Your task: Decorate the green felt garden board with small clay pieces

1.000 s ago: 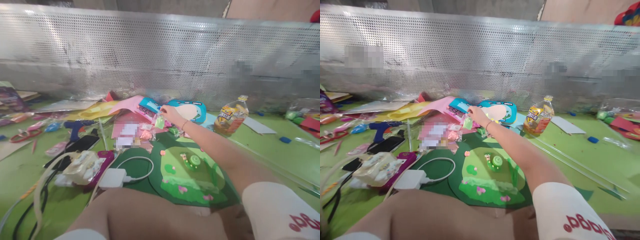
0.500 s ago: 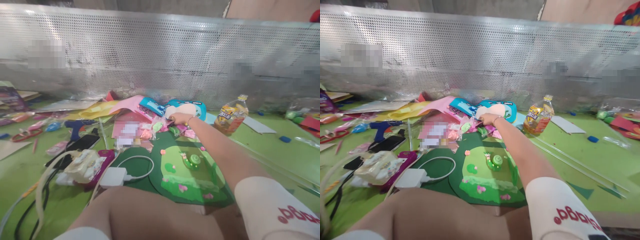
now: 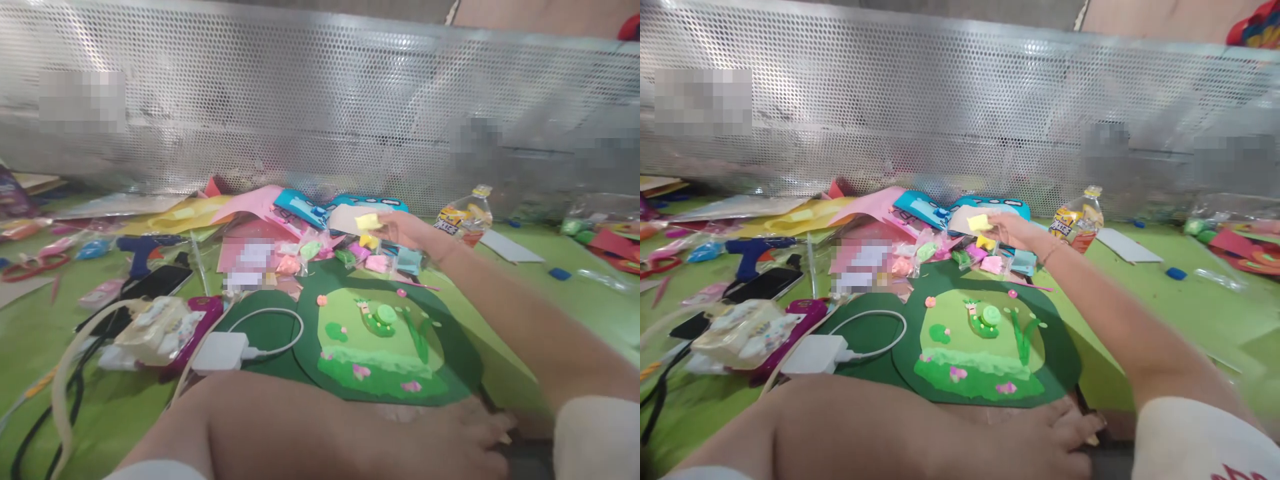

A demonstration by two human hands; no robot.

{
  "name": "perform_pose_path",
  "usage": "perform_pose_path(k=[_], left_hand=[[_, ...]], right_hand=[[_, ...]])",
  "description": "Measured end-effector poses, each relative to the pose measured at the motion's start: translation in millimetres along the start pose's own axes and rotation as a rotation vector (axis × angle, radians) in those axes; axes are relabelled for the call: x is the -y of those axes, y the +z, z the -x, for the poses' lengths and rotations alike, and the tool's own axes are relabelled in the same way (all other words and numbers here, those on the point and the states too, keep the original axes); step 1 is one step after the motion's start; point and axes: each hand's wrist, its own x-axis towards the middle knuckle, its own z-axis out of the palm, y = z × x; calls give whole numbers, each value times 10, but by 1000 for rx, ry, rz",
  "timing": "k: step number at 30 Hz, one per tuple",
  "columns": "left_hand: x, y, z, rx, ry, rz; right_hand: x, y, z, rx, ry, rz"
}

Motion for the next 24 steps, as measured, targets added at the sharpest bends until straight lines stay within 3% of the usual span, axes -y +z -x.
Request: perform_pose_path(k=[2, 4, 6, 9, 12, 14, 16, 18, 19, 21, 24], left_hand=[[202, -37, 9, -16, 16, 37], [324, -102, 49, -37, 49, 89], [387, -178, 88, -65, 121, 157], [471, -335, 70, -70, 278, 288], [674, -617, -16, 130, 279, 490], [925, -848, -47, 168, 129, 559], [1251, -1028, -36, 40, -133, 550], [1592, -1085, 5, -99, -408, 493], [1744, -1059, 29, -149, -576, 430], [1978, -923, 68, -128, -784, 413], [2142, -642, 92, 19, -851, 643]], right_hand=[[45, 27, 351, -60, 176, -561], [78, 96, 671, -90, 328, -894], [94, 183, 899, -103, 418, -1039], [92, 292, 1029, -123, 451, -1110], [87, 346, 1007, -252, 435, -1118], [93, 363, 984, -359, 403, -1097], [105, 379, 978, -446, 364, -1069], [123, 403, 982, -506, 334, -1059], [134, 419, 984, -532, 313, -1055], [157, 454, 985, -572, 263, -1032], [181, 499, 986, -593, 204, -950]])
